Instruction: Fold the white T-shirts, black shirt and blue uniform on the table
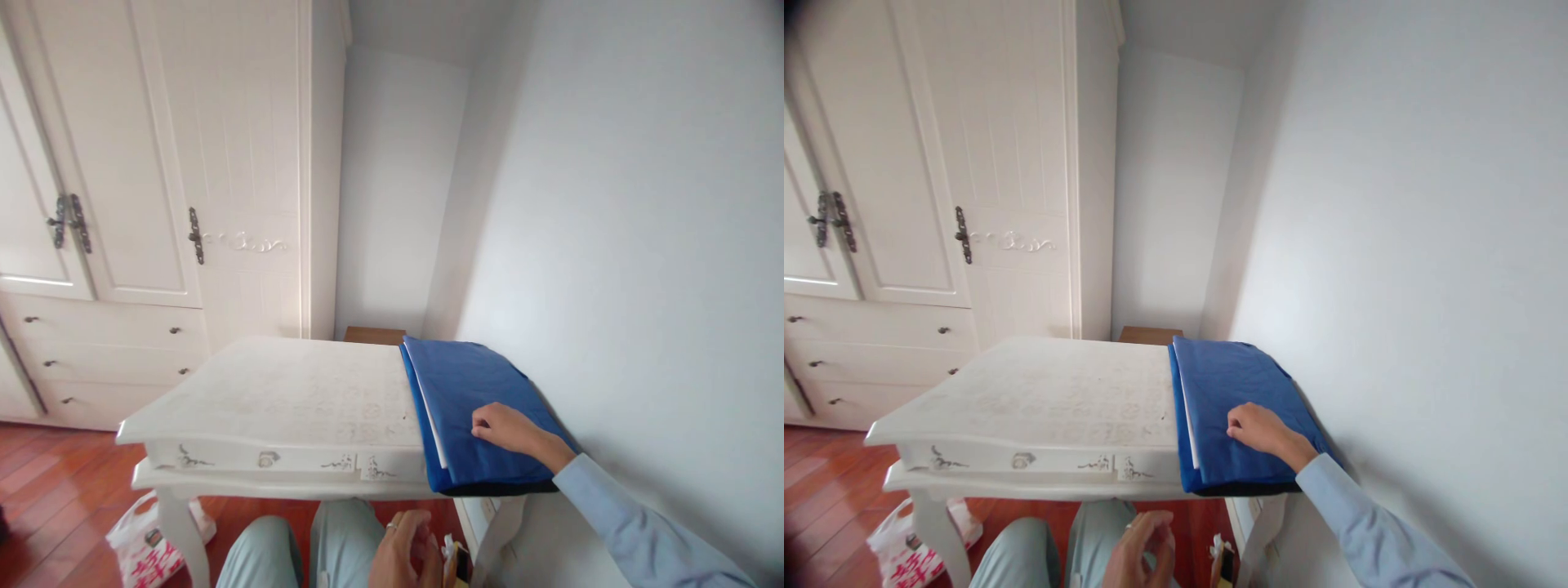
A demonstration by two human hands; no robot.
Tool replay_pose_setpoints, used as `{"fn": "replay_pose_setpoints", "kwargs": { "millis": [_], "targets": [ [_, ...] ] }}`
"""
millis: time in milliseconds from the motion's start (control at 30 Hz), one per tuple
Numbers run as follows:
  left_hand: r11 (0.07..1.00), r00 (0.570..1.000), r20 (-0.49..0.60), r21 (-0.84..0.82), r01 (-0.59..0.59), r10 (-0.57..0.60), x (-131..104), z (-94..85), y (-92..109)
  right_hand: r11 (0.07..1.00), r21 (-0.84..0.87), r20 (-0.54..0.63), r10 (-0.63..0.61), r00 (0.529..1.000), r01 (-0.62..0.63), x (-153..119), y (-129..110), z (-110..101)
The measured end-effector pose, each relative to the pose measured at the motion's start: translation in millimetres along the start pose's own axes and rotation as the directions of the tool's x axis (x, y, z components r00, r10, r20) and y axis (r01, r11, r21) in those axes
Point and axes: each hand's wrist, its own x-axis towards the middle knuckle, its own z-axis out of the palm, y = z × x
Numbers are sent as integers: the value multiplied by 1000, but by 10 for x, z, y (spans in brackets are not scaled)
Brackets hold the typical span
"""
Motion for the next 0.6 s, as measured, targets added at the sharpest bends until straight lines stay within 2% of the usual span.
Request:
{"fn": "replay_pose_setpoints", "kwargs": {
  "millis": [100, 167, 267, 333, 467, 533, 600],
  "targets": [
    [989, 997, 3, -132, 71, -71, 113, 60, -68, 994, 105, -31, 42, 999, -39, 83, 225, -32],
    [959, 987, 3, -233, 160, -164, 242, 115, -162, 984, 139, -99, 126, 987, -112, 113, 461, -38],
    [881, 933, 35, -316, 350, -358, 490, 216, -284, 949, 143, -191, 306, 933, -282, 56, 861, -18],
    [824, 886, 110, -332, 459, -450, 647, 300, -279, 903, 188, -189, 420, 888, -387, -47, 1093, 28],
    [745, 847, 293, -404, 531, -444, 829, 505, -79, 792, 315, -105, 577, 810, -523, -269, 1343, 226],
    [717, 852, 289, -461, 524, -437, 857, 606, 8, 761, 364, -113, 608, 786, -537, -331, 1368, 357],
    [702, 843, 261, -469, 536, -470, 865, 683, 29, 768, 365, -167, 610, 774, -526, -359, 1356, 471]
  ]
}}
